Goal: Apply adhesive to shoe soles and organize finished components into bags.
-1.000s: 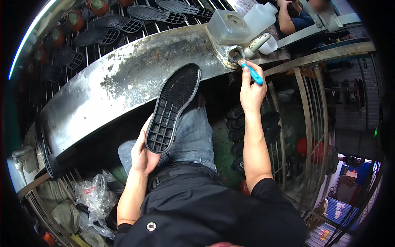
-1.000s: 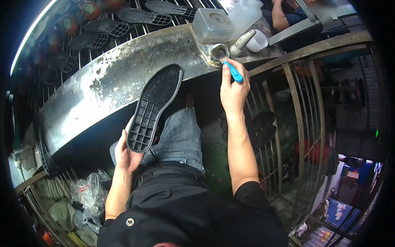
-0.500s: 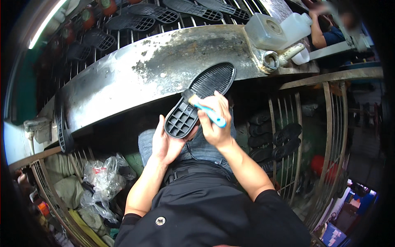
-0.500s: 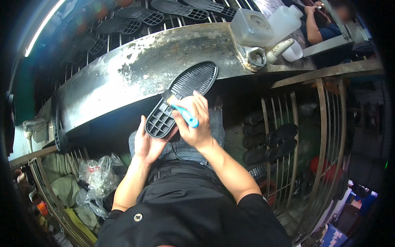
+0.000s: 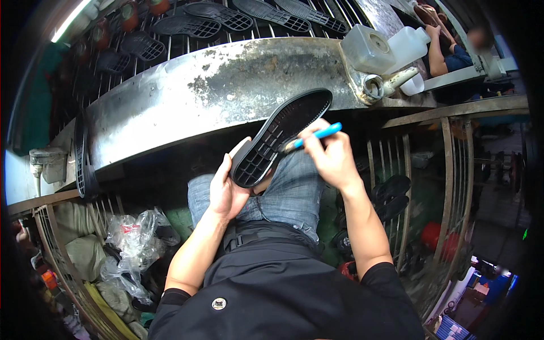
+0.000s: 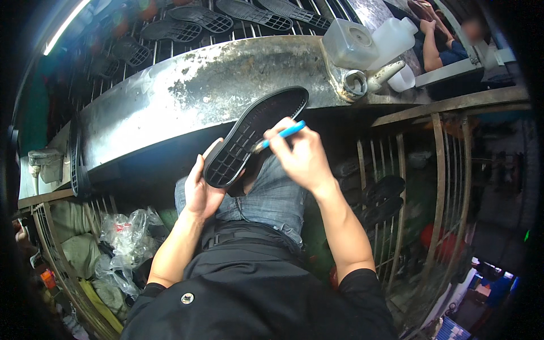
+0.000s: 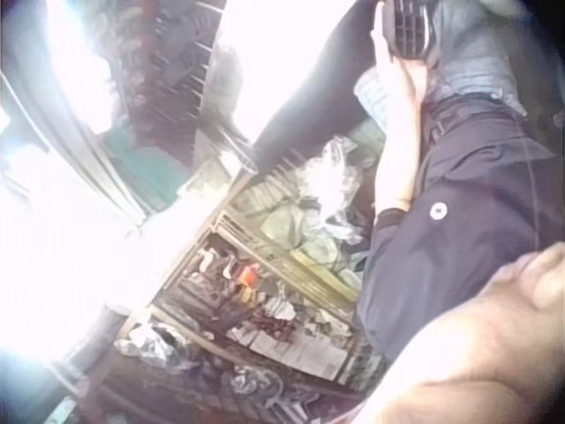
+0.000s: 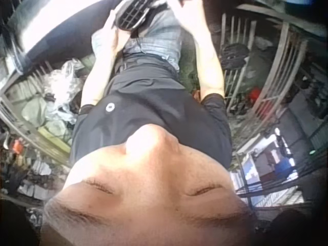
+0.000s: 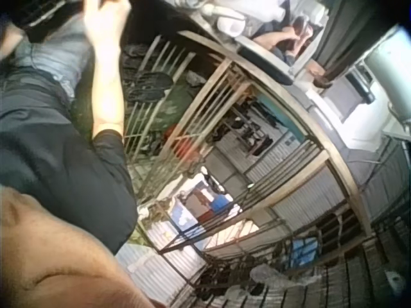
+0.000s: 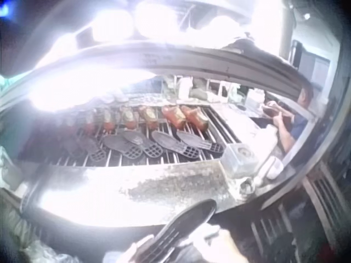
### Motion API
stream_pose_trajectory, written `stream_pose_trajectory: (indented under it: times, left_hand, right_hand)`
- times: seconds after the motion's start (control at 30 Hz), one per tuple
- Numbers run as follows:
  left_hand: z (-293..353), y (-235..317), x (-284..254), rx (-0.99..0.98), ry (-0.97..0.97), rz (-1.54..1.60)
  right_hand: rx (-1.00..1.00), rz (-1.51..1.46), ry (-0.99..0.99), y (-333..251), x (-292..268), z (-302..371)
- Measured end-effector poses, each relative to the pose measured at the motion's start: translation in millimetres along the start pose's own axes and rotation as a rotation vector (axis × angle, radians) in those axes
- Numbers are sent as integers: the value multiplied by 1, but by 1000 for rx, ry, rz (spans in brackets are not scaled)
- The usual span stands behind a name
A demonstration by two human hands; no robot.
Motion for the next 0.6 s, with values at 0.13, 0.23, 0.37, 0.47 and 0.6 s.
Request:
stream_pose_trajectory:
  times: [0.13, 0.23, 0.37, 0.47, 0.6]
  left_hand:
    - [2, 2, 6, 40, -11, -28]
    - [3, 5, 6, 41, -19, -49]
    - [4, 7, 12, 14, -36, -61]
    - [6, 5, 12, -33, -7, -12]
    - [4, 6, 15, -48, 16, -3]
  right_hand:
    - [-5, 147, 129, 13, -29, -17]
    - [-76, 207, 225, 15, -44, -21]
    - [-76, 274, 439, 24, -77, -27]
    - [-177, 314, 590, 16, -79, -29]
    - [-366, 264, 681, 15, -52, -24]
Point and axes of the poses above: each hand's wrist, its own z-axis away from the middle knuckle, its own x-axis out of the palm, y = z × x, the point moved 8 cm from there along -z, towards the middle knuckle, and after that the axes turned 6 degrees about x, right-handed, at the moved point
